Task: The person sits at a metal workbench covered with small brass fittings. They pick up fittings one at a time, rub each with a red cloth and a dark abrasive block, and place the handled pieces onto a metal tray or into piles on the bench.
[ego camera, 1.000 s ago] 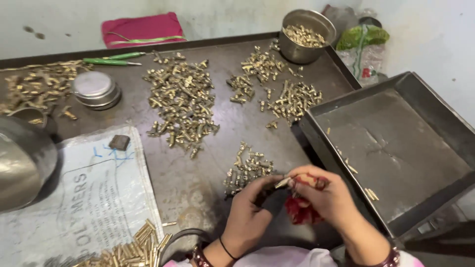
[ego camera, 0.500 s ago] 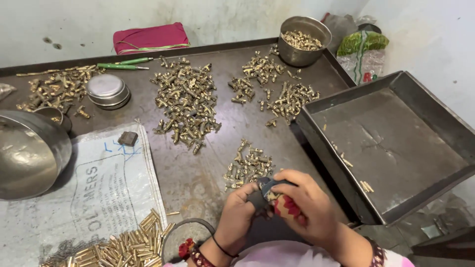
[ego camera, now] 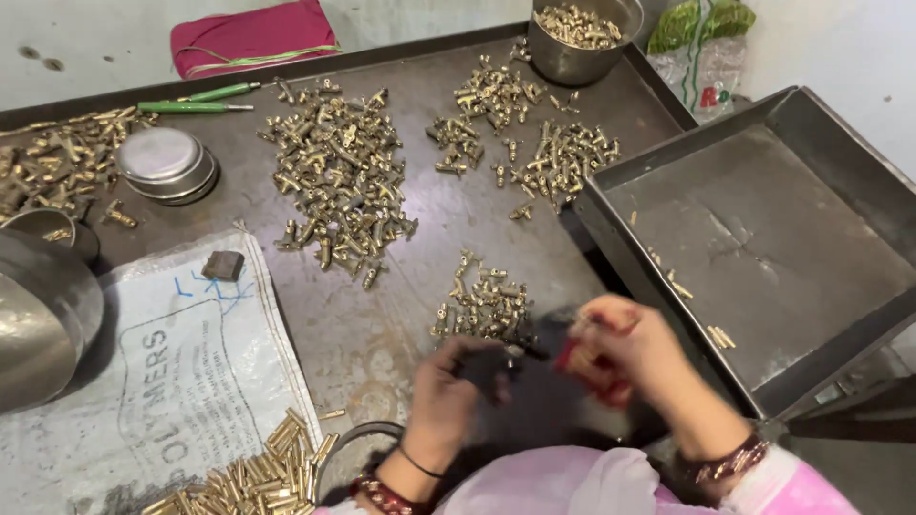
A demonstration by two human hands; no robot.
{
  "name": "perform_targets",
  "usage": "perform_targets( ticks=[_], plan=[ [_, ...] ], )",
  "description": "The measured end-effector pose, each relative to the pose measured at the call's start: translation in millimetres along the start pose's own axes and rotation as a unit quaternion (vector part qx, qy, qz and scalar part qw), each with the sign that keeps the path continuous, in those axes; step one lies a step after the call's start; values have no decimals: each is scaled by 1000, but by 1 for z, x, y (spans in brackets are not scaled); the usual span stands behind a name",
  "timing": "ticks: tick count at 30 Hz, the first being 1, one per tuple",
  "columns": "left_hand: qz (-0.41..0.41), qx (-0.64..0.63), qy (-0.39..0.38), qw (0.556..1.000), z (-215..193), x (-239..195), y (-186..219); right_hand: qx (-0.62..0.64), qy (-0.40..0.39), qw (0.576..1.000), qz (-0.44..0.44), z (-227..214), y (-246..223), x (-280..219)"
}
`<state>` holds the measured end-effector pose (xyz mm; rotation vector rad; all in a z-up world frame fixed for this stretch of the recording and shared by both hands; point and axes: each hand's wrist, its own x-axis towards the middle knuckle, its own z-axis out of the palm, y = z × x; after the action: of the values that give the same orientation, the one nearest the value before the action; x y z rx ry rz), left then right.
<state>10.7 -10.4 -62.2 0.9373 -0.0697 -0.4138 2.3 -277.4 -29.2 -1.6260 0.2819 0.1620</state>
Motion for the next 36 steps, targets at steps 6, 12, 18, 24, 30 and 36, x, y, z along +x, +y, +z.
perform_targets(
  ticks=[6,12,18,24,30,36],
  plan=[
    [-29,20,175,984,-29,16,9,-330,18,938,104,6,-2,9],
    [-13,52,101,993,-15,10,-1,-573,33,806,-142,38,45,28],
    [-5,111,31,993,-13,5,-19,-421,33,846,-326,40,4,-5],
    [23,325,12,945,7,-4,-1,-470,-37,771,-429,49,-53,-44],
    [202,591,-59,778,44,-31,42,-500,-30,762,-411,54,-51,-54],
    [181,608,-92,767,21,-16,24,-351,-42,903,-244,50,-26,-42]
  ],
)
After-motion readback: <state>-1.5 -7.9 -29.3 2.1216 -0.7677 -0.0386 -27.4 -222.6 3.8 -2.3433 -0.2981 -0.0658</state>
